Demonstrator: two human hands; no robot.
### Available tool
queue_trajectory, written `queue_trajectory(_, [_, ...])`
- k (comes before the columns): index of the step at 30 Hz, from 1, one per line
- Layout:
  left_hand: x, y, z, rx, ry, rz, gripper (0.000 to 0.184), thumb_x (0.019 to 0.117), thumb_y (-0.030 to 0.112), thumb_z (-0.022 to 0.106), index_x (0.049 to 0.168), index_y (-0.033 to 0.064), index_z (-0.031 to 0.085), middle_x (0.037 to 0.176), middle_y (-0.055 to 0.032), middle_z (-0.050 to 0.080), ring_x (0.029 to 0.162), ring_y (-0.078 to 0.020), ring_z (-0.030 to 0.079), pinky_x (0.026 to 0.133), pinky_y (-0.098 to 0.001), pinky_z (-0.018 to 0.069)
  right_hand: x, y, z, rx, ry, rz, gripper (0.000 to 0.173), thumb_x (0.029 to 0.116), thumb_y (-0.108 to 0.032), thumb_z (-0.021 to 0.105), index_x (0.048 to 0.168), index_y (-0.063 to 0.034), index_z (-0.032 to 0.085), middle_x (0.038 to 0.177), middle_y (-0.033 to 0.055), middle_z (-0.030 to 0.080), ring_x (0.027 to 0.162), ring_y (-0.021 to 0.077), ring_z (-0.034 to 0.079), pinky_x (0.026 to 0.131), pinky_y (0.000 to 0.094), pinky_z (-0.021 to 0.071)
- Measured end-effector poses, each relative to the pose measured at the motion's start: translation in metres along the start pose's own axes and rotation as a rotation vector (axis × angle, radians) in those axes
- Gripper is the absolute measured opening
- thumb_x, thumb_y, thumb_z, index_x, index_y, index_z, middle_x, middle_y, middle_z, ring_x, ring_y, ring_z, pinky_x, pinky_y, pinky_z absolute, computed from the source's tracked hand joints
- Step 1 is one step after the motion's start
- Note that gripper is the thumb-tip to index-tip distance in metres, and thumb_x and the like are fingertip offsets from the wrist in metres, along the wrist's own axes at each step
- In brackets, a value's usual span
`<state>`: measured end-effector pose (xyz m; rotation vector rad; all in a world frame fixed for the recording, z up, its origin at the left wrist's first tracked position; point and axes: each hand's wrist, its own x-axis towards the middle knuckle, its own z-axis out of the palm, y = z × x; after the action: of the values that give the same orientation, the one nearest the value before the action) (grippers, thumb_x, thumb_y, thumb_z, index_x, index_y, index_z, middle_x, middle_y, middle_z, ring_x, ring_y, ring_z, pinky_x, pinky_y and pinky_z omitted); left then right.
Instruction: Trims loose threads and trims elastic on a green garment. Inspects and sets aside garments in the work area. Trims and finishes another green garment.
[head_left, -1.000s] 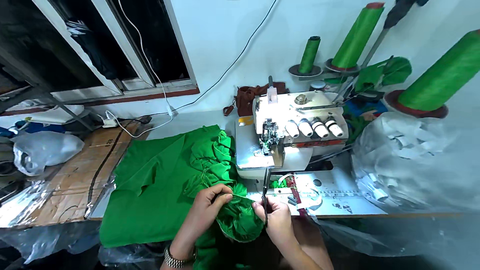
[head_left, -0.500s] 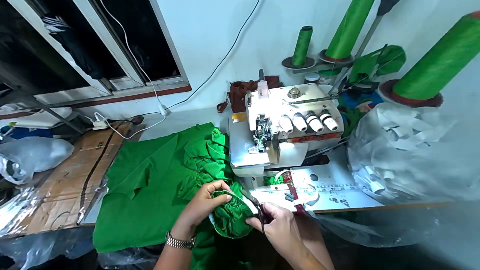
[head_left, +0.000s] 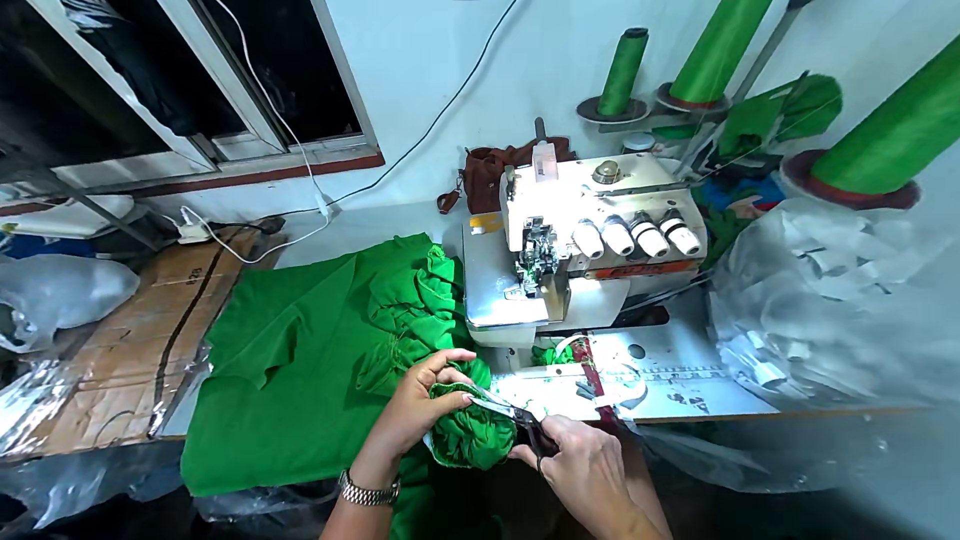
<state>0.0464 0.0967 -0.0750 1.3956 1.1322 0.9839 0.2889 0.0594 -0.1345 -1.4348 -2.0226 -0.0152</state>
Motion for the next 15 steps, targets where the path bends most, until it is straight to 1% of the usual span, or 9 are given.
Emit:
queue_trajectory(2, [-0.0002,-0.0002,0.0004,0.002,0.005,-0.011,0.053,0.0848,0.002,0.073,0.136,0.0097,0.061,0.093,-0.0080,0.075,0.087,-0.0157,0.072,0.083,-0.0298,0.0583,-0.0002,0.0010,0.0014,-0.009,0.010,-0.010,0.051,0.0747,-0.060,0.070,0.061,-0.0112,0.060,0.052,0.0012,0.053,0.045,0.0167,0.056,0.040,0.0348,0.0423])
queue_trajectory(6, [-0.0012,-0.0003,0.0028,-0.007,0.036,-0.015,0.057,0.0846,0.000,0.073,0.139,0.0102,0.057,0.092,-0.0081,0.075,0.087,-0.0159,0.072,0.081,-0.0296,0.0584,-0.0009,0.0018,0.0049,-0.011,0.028,-0.017,0.051,0.0761,-0.059,0.069,0.061,-0.0111,0.060,0.052,0.0012,0.052,0.045,0.0169,0.056,0.040,0.0350,0.0422])
queue_trajectory(11, [-0.0012,-0.0021,0.0038,0.002,0.054,-0.006,0.060,0.0824,0.001,0.075,0.138,0.0111,0.057,0.092,-0.0080,0.075,0.085,-0.0162,0.072,0.080,-0.0296,0.0590,0.0000,-0.0017,0.0078,0.025,0.027,-0.007,0.046,0.0757,-0.053,0.070,0.060,-0.0116,0.060,0.052,0.0006,0.053,0.045,0.0158,0.056,0.040,0.0346,0.0421])
queue_trajectory(15, [-0.0015,-0.0052,0.0028,0.008,0.055,0.008,0.061,0.0821,0.006,0.078,0.138,0.0124,0.056,0.092,-0.0079,0.075,0.086,-0.0173,0.073,0.081,-0.0308,0.0596,0.0007,-0.0022,0.0104,0.003,0.050,-0.025,0.042,0.0762,-0.049,0.070,0.059,-0.0120,0.059,0.051,0.0003,0.052,0.044,0.0160,0.055,0.039,0.0347,0.0406])
